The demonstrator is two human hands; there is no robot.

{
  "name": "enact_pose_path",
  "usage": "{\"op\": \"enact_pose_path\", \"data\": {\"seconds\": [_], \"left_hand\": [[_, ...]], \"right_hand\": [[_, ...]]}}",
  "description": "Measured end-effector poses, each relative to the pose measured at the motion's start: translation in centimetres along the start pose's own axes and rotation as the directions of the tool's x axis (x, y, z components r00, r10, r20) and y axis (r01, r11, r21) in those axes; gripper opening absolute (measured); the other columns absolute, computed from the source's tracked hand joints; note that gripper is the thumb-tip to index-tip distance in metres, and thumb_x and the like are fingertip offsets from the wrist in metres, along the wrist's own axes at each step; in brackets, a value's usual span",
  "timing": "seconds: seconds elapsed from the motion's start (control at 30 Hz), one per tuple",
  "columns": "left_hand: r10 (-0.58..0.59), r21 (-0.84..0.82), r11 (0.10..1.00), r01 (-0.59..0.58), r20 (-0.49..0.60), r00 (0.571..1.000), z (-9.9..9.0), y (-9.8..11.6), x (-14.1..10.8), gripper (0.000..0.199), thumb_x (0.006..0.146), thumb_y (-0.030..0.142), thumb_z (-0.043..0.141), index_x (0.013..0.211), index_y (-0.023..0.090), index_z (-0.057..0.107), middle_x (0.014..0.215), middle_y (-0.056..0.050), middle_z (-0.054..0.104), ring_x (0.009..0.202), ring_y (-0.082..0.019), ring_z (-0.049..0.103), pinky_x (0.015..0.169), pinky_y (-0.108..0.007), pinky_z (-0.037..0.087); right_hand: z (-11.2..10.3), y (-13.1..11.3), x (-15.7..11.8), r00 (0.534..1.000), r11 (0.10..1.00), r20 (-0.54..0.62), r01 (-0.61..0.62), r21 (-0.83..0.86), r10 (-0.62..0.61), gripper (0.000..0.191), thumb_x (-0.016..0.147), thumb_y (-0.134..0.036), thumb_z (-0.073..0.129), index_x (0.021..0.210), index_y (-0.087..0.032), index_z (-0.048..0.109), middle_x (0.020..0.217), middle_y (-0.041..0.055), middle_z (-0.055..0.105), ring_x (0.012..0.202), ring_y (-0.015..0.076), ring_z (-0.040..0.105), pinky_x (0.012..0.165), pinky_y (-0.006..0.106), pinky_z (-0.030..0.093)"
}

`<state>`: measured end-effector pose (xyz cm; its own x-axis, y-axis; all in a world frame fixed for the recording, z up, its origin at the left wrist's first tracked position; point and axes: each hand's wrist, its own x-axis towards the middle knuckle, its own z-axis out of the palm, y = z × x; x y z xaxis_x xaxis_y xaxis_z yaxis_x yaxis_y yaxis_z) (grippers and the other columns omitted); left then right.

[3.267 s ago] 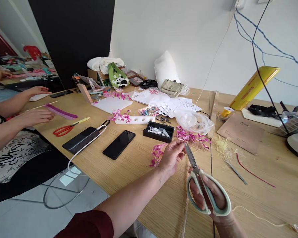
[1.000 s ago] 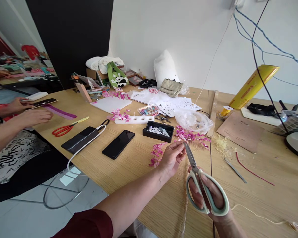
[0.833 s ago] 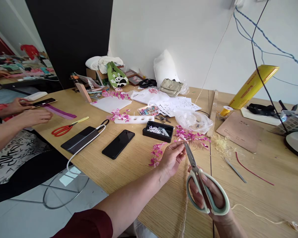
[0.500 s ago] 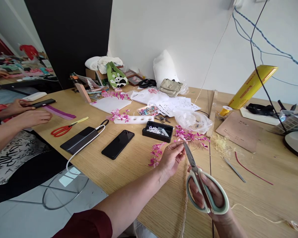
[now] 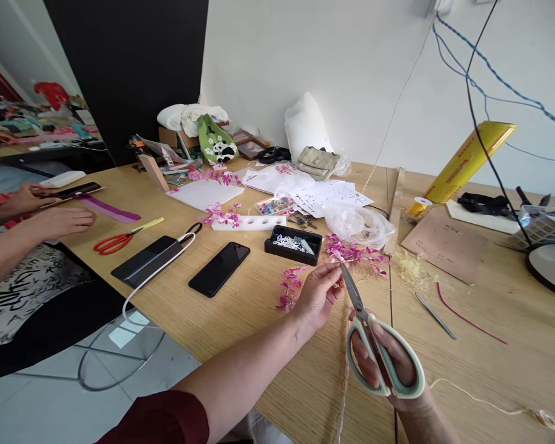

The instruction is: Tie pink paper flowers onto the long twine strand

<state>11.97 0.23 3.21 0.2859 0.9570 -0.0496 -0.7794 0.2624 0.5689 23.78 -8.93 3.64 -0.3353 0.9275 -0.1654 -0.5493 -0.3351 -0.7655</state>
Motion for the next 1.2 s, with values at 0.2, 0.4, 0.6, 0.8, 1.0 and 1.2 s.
{"op": "enact_pose_path", "data": {"seconds": [0.2, 0.4, 0.6, 0.8, 1.0, 1.2], "left_hand": [[0.001, 0.038, 0.999, -0.001, -0.007, 1.0, 0.0, 0.0, 0.0, 0.023, 0.063, 0.025, 0.074, 0.082, 0.013, 0.066, 0.066, 0.0, 0.056, 0.056, -0.003, 0.048, 0.048, -0.014, 0.033], [-0.001, 0.079, 0.997, 0.002, -0.012, 1.0, 0.1, 0.1, -0.1, 0.027, 0.062, 0.028, 0.074, 0.083, 0.013, 0.066, 0.066, 0.0, 0.056, 0.056, -0.004, 0.047, 0.048, -0.015, 0.033], [0.047, 0.136, 0.99, -0.041, -0.042, 0.998, 0.3, 0.1, -0.2, 0.026, 0.062, 0.03, 0.074, 0.08, 0.014, 0.065, 0.065, 0.001, 0.055, 0.054, -0.004, 0.046, 0.047, -0.016, 0.032], [0.088, 0.173, 0.982, -0.08, -0.04, 0.995, 0.4, -0.1, -0.4, 0.024, 0.063, 0.032, 0.073, 0.077, 0.014, 0.064, 0.06, 0.002, 0.052, 0.051, -0.004, 0.042, 0.047, -0.017, 0.03], [0.09, 0.179, 0.981, -0.079, -0.05, 0.995, 0.5, -0.1, -0.3, 0.024, 0.062, 0.032, 0.073, 0.075, 0.014, 0.064, 0.063, 0.001, 0.053, 0.053, -0.004, 0.042, 0.047, -0.018, 0.029], [0.122, 0.178, 0.978, -0.111, -0.055, 0.991, 0.2, 0.5, 0.2, 0.025, 0.065, 0.033, 0.071, 0.08, 0.014, 0.065, 0.064, 0.002, 0.051, 0.054, -0.004, 0.041, 0.048, -0.017, 0.029]], "right_hand": [[-0.4, 0.1, 0.0, 1.0, 1.0, -0.026, -0.004, -0.027, 0.003, 0.024, 0.081, -0.04, 0.053, 0.089, -0.018, 0.051, 0.056, -0.0034, 0.048, 0.033, 0.0036, 0.033, 0.029, 0.014, 0.029], [-0.7, 0.0, 0.0, 0.999, 1.0, -0.028, -0.026, -0.006, 0.026, 0.025, 0.081, -0.041, 0.053, 0.091, -0.018, 0.051, 0.056, -0.0038, 0.048, 0.033, 0.0027, 0.03, 0.029, 0.013, 0.028], [0.0, -0.1, 0.0, 1.0, 1.0, -0.018, -0.002, 0.004, 0.002, 0.023, 0.08, -0.04, 0.055, 0.082, -0.018, 0.05, 0.055, -0.0037, 0.048, 0.032, 0.0025, 0.031, 0.029, 0.014, 0.027], [0.3, 0.1, 0.1, 1.0, 1.0, -0.022, 0.008, -0.008, -0.008, 0.024, 0.08, -0.041, 0.054, 0.081, -0.017, 0.052, 0.055, -0.0036, 0.047, 0.032, 0.0027, 0.033, 0.03, 0.014, 0.027], [0.2, 0.7, 0.1, 1.0, 1.0, -0.005, 0.017, -0.01, -0.017, 0.026, 0.081, -0.041, 0.052, 0.093, -0.018, 0.052, 0.057, -0.0038, 0.048, 0.034, 0.0036, 0.034, 0.03, 0.015, 0.028], [-0.2, 0.5, -0.2, 0.998, 0.994, 0.009, 0.068, -0.083, -0.067, 0.023, 0.083, -0.04, 0.049, 0.088, -0.019, 0.052, 0.057, -0.0033, 0.048, 0.035, 0.0045, 0.036, 0.031, 0.016, 0.028]]}}
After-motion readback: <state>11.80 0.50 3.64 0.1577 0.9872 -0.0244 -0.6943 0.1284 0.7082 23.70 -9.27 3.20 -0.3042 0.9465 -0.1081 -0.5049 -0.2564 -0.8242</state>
